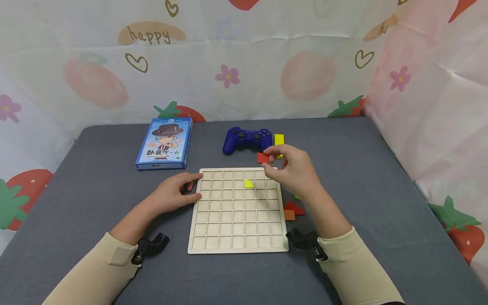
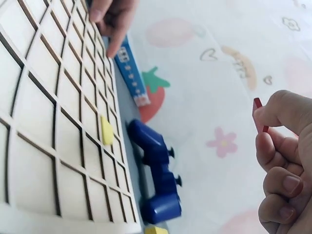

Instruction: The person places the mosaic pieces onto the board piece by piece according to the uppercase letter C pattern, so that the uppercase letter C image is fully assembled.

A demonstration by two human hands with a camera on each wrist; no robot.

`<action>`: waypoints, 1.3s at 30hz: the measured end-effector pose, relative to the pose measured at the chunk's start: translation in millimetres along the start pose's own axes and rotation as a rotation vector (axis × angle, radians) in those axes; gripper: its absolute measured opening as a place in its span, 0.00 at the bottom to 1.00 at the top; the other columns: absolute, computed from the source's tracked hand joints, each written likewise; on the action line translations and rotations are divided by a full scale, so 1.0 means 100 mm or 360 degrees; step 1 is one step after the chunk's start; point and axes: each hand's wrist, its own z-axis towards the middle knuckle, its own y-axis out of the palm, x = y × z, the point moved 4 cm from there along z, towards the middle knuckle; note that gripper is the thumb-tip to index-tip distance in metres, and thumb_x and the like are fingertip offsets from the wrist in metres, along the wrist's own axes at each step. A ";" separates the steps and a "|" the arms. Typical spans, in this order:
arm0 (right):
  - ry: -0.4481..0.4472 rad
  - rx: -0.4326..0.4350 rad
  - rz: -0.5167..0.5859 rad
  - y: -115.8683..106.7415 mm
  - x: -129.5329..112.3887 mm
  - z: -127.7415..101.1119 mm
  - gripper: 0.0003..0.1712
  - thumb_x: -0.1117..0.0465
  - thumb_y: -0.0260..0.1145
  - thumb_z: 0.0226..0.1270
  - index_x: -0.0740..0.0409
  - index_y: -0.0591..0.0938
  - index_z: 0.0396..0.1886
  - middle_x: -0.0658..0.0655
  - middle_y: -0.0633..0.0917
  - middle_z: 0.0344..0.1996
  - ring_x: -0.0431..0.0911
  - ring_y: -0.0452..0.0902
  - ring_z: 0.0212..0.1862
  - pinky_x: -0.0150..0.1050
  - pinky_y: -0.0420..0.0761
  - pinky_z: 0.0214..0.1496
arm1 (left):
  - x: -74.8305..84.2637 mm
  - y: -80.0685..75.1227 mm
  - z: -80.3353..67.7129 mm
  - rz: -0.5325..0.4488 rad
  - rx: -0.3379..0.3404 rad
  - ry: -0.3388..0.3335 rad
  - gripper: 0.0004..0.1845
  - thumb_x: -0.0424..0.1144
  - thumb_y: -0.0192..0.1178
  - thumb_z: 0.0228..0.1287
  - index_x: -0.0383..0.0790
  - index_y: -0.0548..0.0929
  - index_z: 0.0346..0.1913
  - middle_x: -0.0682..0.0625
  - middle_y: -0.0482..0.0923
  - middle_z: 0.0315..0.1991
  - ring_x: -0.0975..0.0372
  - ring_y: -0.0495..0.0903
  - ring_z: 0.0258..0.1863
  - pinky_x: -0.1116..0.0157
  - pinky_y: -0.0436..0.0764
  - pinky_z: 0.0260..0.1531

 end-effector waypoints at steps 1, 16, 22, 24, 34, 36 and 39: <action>0.0002 -0.0003 0.0004 0.02 -0.01 0.00 0.12 0.58 0.70 0.58 0.50 0.82 0.43 0.46 0.79 0.32 0.45 0.62 0.17 0.37 0.62 0.18 | 0.00 0.00 0.00 0.0002 0.0000 -0.0001 0.30 0.51 0.63 0.58 0.45 0.74 0.63 0.53 0.67 0.29 0.62 0.65 0.26 0.63 0.63 0.29; -0.0040 -0.0267 0.0071 0.47 -0.05 -0.01 0.12 0.57 0.70 0.58 0.49 0.82 0.42 0.44 0.77 0.31 0.46 0.64 0.18 0.37 0.65 0.20 | 0.01 -0.01 0.01 -0.0002 -0.0008 -0.0003 0.29 0.50 0.63 0.59 0.45 0.74 0.63 0.53 0.67 0.29 0.62 0.64 0.25 0.62 0.63 0.29; 0.0062 -0.0450 0.0152 0.70 0.13 0.01 0.11 0.59 0.69 0.58 0.51 0.82 0.42 0.47 0.78 0.30 0.42 0.60 0.15 0.34 0.65 0.19 | 0.02 -0.01 0.00 -0.0011 -0.0010 0.0017 0.29 0.50 0.64 0.58 0.44 0.74 0.63 0.52 0.67 0.29 0.62 0.64 0.25 0.62 0.63 0.29; 0.0101 -0.0487 0.0183 0.75 0.19 0.02 0.11 0.60 0.69 0.58 0.51 0.81 0.42 0.49 0.77 0.29 0.41 0.60 0.16 0.34 0.65 0.20 | 0.02 -0.01 -0.01 -0.0015 -0.0012 0.0014 0.29 0.49 0.64 0.58 0.44 0.74 0.63 0.52 0.67 0.29 0.62 0.64 0.25 0.62 0.63 0.29; 0.0203 -0.0472 0.0161 0.91 0.35 0.05 0.11 0.54 0.71 0.58 0.47 0.83 0.41 0.52 0.71 0.21 0.43 0.62 0.21 0.36 0.64 0.25 | 0.03 -0.03 -0.02 -0.0025 -0.0013 -0.0003 0.29 0.50 0.64 0.58 0.44 0.74 0.63 0.52 0.67 0.29 0.62 0.64 0.24 0.62 0.63 0.29; 0.0209 -0.0480 0.0133 0.93 0.36 0.05 0.11 0.53 0.71 0.58 0.46 0.84 0.40 0.52 0.71 0.20 0.43 0.63 0.22 0.37 0.65 0.28 | 0.03 -0.03 -0.02 -0.0015 -0.0011 -0.0013 0.29 0.50 0.64 0.58 0.45 0.74 0.63 0.53 0.67 0.29 0.62 0.64 0.24 0.62 0.63 0.29; 0.0220 -0.0481 0.0071 0.94 0.37 0.05 0.12 0.51 0.71 0.57 0.45 0.84 0.40 0.51 0.71 0.19 0.44 0.64 0.23 0.39 0.66 0.31 | 0.04 -0.03 -0.01 -0.0005 -0.0009 -0.0010 0.29 0.50 0.63 0.58 0.45 0.74 0.62 0.53 0.67 0.29 0.62 0.64 0.24 0.62 0.63 0.29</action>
